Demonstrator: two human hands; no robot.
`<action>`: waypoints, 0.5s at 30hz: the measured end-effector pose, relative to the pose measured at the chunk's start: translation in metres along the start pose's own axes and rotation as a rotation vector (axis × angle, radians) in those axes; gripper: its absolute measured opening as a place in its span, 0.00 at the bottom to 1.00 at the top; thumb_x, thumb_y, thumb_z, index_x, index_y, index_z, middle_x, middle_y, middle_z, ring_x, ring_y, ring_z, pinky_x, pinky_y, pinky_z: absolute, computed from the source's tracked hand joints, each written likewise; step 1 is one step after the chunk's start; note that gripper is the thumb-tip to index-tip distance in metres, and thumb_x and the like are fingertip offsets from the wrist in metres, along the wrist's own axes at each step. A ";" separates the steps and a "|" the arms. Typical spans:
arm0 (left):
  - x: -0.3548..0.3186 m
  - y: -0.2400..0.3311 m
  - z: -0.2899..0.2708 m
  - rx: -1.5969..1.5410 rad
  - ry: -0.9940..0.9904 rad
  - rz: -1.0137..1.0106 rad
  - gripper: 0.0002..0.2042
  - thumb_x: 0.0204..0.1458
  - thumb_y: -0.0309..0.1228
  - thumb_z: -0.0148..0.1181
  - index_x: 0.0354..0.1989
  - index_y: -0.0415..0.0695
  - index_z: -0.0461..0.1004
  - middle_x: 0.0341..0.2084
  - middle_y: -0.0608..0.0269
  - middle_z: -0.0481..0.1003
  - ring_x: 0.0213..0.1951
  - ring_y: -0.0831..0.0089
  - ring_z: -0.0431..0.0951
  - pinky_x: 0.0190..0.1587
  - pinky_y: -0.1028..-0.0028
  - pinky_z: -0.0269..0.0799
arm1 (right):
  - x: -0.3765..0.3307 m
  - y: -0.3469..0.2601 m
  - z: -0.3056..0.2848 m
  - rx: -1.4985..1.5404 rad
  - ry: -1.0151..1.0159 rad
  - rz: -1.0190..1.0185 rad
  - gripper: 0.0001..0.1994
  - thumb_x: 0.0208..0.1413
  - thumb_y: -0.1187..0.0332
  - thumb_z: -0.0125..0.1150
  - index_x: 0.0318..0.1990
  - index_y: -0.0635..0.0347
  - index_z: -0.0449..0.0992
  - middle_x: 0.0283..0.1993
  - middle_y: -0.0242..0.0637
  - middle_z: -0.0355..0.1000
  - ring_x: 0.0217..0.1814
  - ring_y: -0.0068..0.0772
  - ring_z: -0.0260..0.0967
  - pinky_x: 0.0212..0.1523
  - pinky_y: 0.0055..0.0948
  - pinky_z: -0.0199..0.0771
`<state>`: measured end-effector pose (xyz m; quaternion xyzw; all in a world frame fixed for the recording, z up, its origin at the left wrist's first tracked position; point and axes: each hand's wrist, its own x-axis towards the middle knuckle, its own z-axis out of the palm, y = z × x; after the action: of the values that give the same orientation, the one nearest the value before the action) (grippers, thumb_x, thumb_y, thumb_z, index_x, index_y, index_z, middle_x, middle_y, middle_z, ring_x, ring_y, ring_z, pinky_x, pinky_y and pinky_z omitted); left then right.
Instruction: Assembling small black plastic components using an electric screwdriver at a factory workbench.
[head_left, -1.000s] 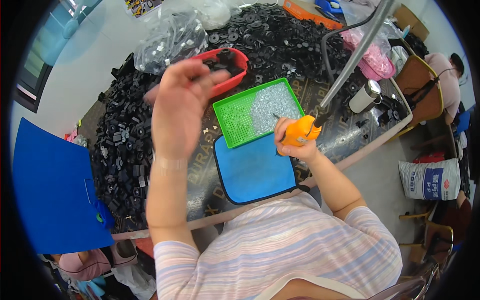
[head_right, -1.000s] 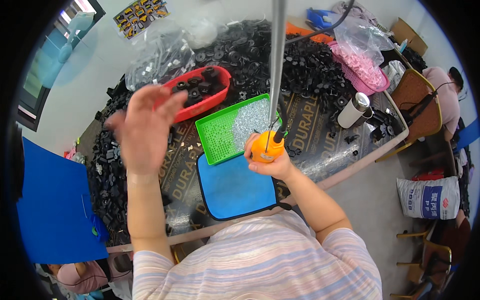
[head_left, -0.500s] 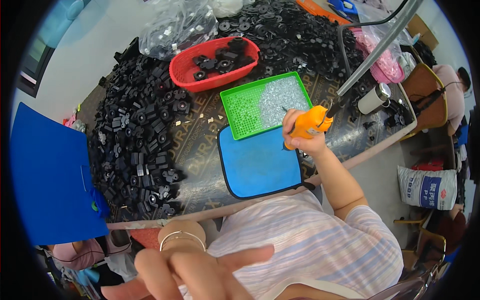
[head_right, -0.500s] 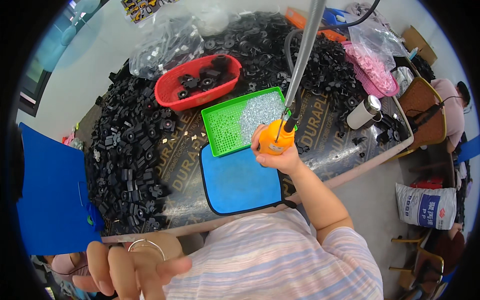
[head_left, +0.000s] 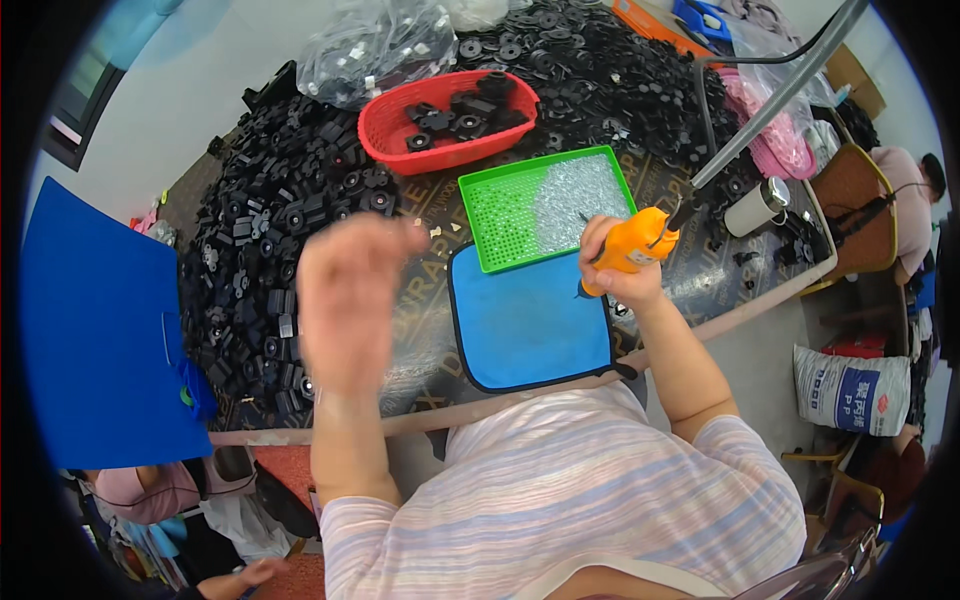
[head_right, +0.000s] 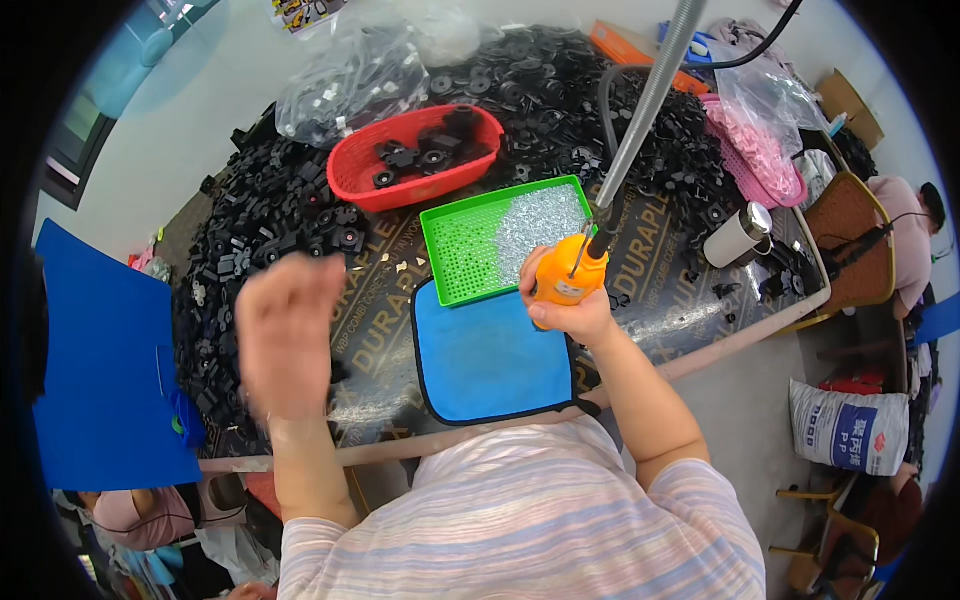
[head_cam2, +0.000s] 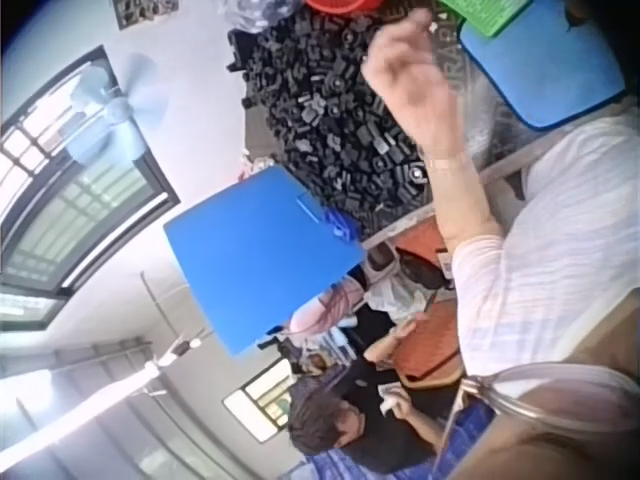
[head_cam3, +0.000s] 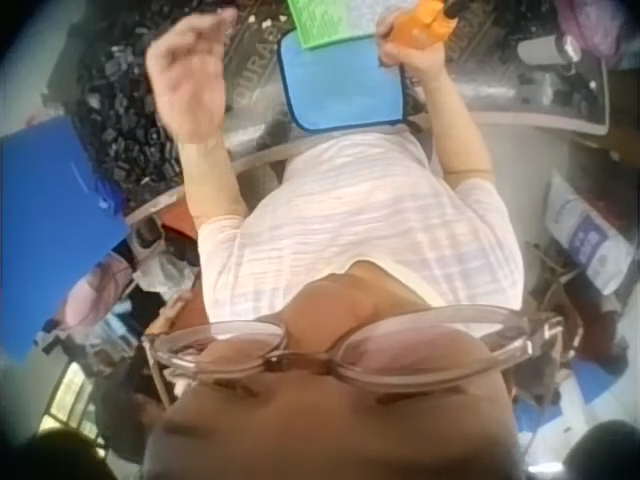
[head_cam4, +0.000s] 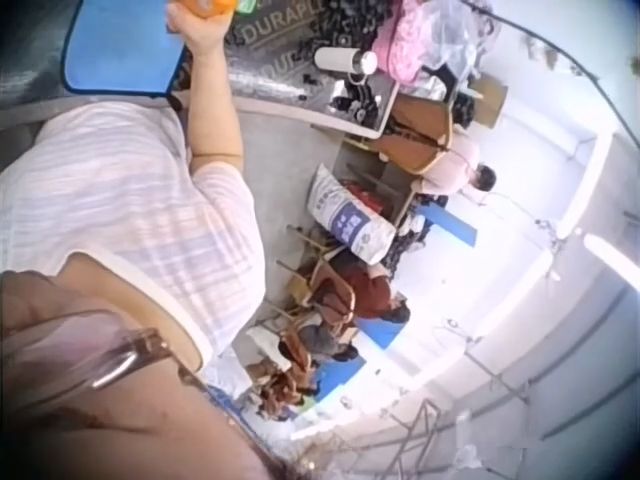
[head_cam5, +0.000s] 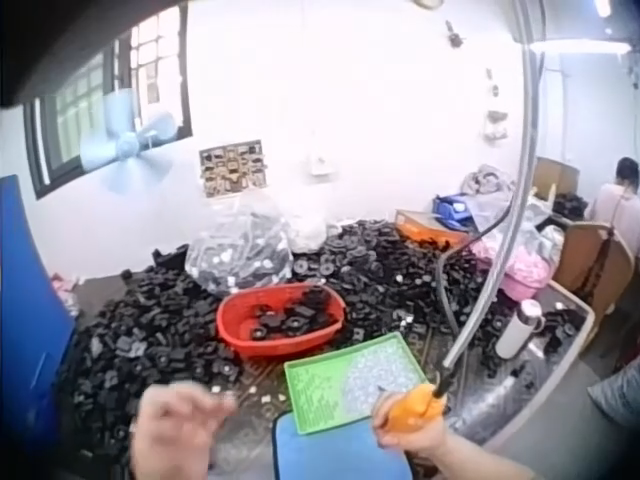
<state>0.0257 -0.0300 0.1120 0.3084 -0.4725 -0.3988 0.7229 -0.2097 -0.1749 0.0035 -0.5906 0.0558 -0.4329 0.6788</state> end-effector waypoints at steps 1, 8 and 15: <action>0.013 -0.031 -0.033 0.408 0.126 0.083 0.20 0.46 0.30 0.64 0.46 0.41 0.65 0.44 0.55 0.68 0.49 0.63 0.69 0.57 0.67 0.61 | 0.001 -0.001 0.003 0.014 -0.004 -0.001 0.15 0.40 0.69 0.67 0.33 0.66 0.69 0.32 0.40 0.63 0.27 0.27 0.66 0.27 0.21 0.67; 0.045 -0.127 -0.156 1.696 0.121 -0.277 0.46 0.34 0.40 0.72 0.64 0.49 0.53 0.64 0.50 0.50 0.65 0.51 0.48 0.57 0.56 0.58 | -0.002 -0.003 0.009 0.028 0.004 -0.002 0.14 0.41 0.70 0.67 0.33 0.66 0.69 0.32 0.40 0.63 0.27 0.27 0.67 0.28 0.21 0.68; 0.061 -0.148 -0.161 2.047 0.107 -0.420 0.33 0.41 0.39 0.66 0.59 0.52 0.61 0.60 0.55 0.58 0.61 0.50 0.57 0.51 0.51 0.65 | -0.001 -0.006 0.015 -0.014 -0.009 0.037 0.13 0.37 0.76 0.65 0.33 0.65 0.70 0.33 0.38 0.65 0.28 0.25 0.64 0.29 0.22 0.65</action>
<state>0.1475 -0.1449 -0.0417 0.8663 -0.4888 0.0885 0.0524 -0.2045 -0.1624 0.0123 -0.5961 0.0668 -0.4172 0.6827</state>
